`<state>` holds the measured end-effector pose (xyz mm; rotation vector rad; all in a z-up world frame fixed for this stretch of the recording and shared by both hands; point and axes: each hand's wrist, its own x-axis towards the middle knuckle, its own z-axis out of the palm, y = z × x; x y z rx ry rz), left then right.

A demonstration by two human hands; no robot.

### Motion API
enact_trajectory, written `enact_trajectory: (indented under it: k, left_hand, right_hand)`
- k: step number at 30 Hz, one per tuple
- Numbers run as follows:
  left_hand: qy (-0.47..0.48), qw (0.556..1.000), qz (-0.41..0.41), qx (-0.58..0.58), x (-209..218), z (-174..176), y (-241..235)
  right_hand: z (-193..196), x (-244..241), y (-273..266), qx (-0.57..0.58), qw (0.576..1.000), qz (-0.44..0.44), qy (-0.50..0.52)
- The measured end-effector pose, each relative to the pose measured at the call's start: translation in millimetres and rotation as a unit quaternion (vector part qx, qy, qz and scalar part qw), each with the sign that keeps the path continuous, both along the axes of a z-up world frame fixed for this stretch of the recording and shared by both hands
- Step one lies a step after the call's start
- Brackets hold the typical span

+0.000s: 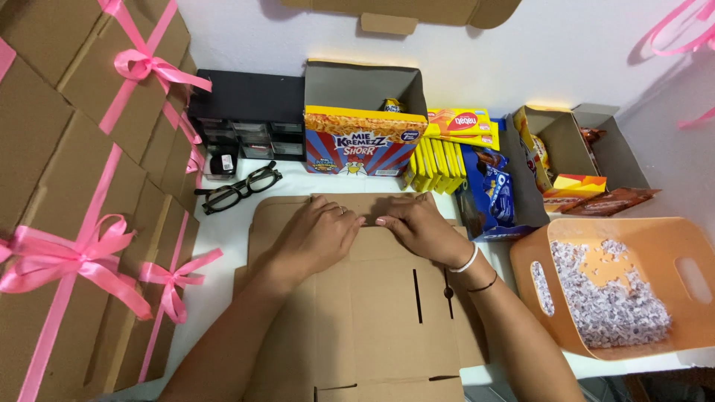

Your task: The person folds a flat cardboard sheet into a box shape by hand, aligning and tucking flaps into slots. The person repeats the folding process on multiple boxes, ensuring the flaps are properly secured.

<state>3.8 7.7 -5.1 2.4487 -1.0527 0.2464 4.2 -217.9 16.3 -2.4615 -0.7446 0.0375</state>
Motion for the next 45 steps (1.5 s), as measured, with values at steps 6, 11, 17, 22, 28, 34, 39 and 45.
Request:
enact_trajectory:
  k: [6,11,17,22,28,34,39,45]
  left_hand:
    - [-0.012,0.998,0.063,0.017,17,-29,2]
    - [-0.052,0.998,0.036,-0.004,19,-32,-1]
    - [-0.024,0.998,0.051,-0.025,20,-26,6]
    - [0.032,0.993,0.081,-0.085,10,-16,4]
    - [0.093,0.989,0.114,-0.034,14,-24,-4]
    - [0.116,0.985,0.116,-0.045,6,-2,-1]
    - [0.134,0.984,0.105,-0.053,5,-1,0]
    - [0.128,0.982,0.112,-0.082,11,-11,6]
  right_hand:
    - [-21,8,-11,0.030,0.998,0.001,0.047]
    - [3,7,10,-0.013,0.997,0.029,0.069]
    - [-8,10,9,0.000,0.997,0.042,0.060]
    - [3,6,19,-0.005,0.997,0.024,0.067]
    - [-17,8,17,-0.016,0.999,0.030,0.033]
    - [2,1,30,0.012,0.997,0.040,0.069]
    - [-10,4,34,0.029,0.998,0.053,0.026]
    - [-16,1,33,0.054,0.997,0.033,0.047]
